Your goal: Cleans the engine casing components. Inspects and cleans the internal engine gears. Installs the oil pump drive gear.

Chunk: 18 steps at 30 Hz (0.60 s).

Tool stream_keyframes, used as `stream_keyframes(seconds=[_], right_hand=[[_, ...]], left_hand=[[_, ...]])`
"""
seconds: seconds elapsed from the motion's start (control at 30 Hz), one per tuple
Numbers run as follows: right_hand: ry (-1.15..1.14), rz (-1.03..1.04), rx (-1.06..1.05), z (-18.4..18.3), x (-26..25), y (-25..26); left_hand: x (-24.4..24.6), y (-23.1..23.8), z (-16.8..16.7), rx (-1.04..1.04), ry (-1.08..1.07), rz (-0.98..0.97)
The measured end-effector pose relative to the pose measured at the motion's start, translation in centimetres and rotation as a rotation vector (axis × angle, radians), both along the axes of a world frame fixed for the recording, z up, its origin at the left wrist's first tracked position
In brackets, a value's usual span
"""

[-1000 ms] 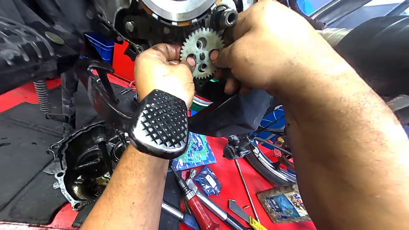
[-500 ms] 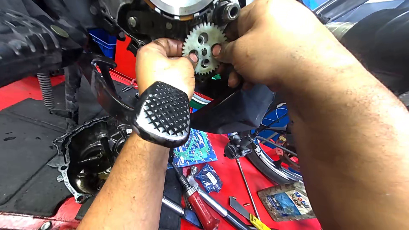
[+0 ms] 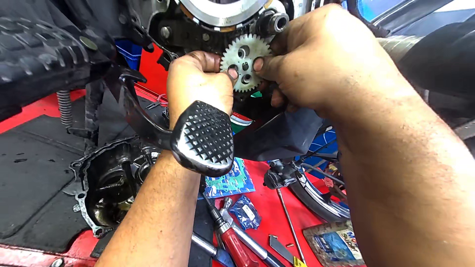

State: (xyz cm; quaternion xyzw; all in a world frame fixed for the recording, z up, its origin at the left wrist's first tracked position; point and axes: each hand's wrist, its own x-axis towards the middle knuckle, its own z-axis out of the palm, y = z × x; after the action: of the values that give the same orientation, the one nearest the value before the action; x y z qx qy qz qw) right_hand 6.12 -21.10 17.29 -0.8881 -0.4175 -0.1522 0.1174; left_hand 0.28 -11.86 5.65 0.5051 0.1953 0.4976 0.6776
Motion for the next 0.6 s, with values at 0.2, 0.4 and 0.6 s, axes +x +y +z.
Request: stream_keyframes(seconds=[0.2, 0.4, 0.6], right_hand=[[0.012, 0.007, 0.047, -0.2, 0.1, -0.2], [-0.027, 0.004, 0.056, -0.1, 0.0, -0.1], [-0.034, 0.006, 0.056, 0.0, 0.0, -0.1]], left_hand=[[-0.7, 0.6, -0.2, 0.149, 0.159, 0.027], [-0.5, -0.2, -0.5, 0.356, 0.391, 0.282], [-0.7, -1.9, -0.7, 0.701, 0.586, 0.538]])
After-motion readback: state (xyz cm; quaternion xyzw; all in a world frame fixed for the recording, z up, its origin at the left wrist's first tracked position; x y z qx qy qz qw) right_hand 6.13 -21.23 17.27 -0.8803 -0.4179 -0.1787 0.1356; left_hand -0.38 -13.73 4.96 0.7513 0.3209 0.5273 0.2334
